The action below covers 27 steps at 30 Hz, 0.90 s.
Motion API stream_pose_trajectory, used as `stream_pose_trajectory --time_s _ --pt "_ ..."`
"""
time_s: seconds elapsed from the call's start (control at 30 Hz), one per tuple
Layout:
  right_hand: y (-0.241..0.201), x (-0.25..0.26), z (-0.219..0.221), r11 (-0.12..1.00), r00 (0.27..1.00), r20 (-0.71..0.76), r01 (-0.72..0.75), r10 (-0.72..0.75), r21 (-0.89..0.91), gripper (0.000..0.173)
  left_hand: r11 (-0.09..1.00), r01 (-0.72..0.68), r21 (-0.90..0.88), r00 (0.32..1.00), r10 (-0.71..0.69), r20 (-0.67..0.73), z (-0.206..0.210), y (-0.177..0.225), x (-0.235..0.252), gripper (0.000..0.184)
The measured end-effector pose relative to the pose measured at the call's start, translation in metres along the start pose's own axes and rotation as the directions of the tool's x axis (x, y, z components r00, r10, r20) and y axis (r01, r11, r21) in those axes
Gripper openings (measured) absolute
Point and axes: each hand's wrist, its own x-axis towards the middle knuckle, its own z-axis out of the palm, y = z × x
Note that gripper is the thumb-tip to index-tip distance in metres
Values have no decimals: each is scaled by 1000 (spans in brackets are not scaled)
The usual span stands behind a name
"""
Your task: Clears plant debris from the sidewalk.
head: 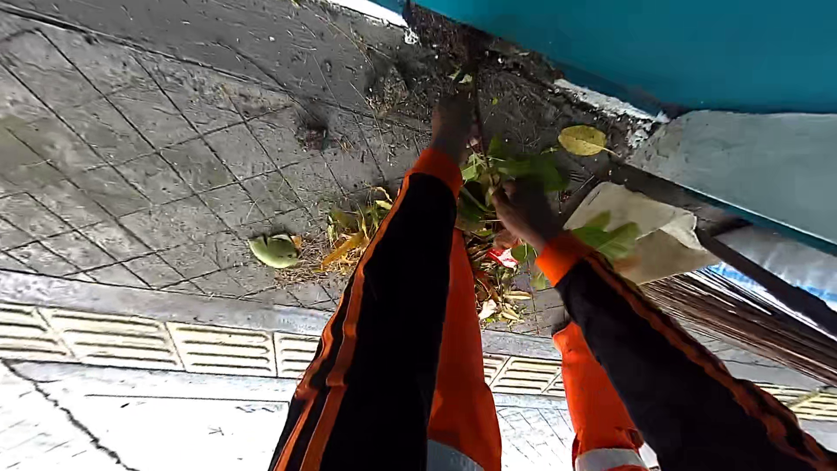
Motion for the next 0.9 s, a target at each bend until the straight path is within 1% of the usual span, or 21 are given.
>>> stream_pose_trajectory --time_s 0.03,0.07,0.1,0.13,0.17,0.23,0.27,0.3,0.33,0.37,0.4,0.43,0.47,0.5,0.53,0.57,0.63,0.7,0.77,0.83,0.9 --pt "-1 8 -10 997 993 -100 66 -69 -34 36 991 -68 119 997 70 -10 -10 -1 2 31" --pt "-3 18 -20 985 958 -230 159 -170 -62 30 958 -126 256 989 141 -41 -21 -7 -3 36" --pt "-3 34 -30 955 889 -350 270 -295 -119 29 924 -161 347 977 200 -80 -30 -13 -20 43" --pt "-4 56 -38 910 810 -416 372 -414 -181 31 900 -192 391 965 246 -92 -36 -20 -50 51" --pt "-8 80 -45 860 759 -404 453 -511 -236 35 885 -233 403 953 291 -88 -41 -30 -94 53" --pt "-17 117 -53 743 724 -209 576 -657 -341 43 902 -286 322 949 313 -36 -43 -60 -205 47" --pt "-22 128 -57 685 719 -70 622 -691 -379 44 931 -280 234 955 294 -26 -36 -77 -255 38" --pt "-28 138 -61 628 698 57 675 -714 -388 43 957 -239 162 971 238 23 -28 -93 -295 32" --pt "-32 149 -64 558 648 151 733 -746 -390 36 979 -147 140 985 133 108 -20 -108 -322 28" --pt "-37 157 -63 478 590 214 778 -778 -408 30 983 -47 179 980 11 199 -12 -126 -337 28" --pt "-41 165 -62 411 551 251 796 -796 -444 28 962 14 274 955 -94 281 -2 -145 -338 30" --pt "-48 171 -61 366 533 274 797 -801 -481 28 913 49 405 908 -209 362 7 -158 -330 34" --pt "-55 177 -57 350 540 284 784 -793 -513 30 847 46 530 852 -310 421 16 -164 -319 39" --pt "-60 181 -50 367 578 291 757 -762 -541 35 803 21 596 823 -352 446 23 -167 -312 42" --pt "-61 182 -40 402 614 281 734 -737 -548 39 798 -4 603 824 -339 453 28 -166 -309 43" --pt "-61 184 -29 438 642 251 711 -725 -551 39 818 -34 574 843 -285 457 31 -164 -309 43" --pt "-75 183 -13 529 715 135 618 -686 -581 40 864 -66 500 849 -214 483 32 -160 -307 43" --pt "-98 184 4 688 810 -30 477 -585 -546 42 874 -31 485 848 -233 475 28 -159 -302 42" --pt "-118 186 16 854 877 -228 301 -422 -424 43 870 8 493 861 -257 439 23 -156 -299 43" --pt "-134 195 20 919 883 -345 198 -318 -340 44 885 12 466 880 -231 416 19 -151 -295 41" --pt "-139 199 18 936 891 -374 135 -259 -326 41 905 19 426 888 -211 409 15 -149 -292 41"
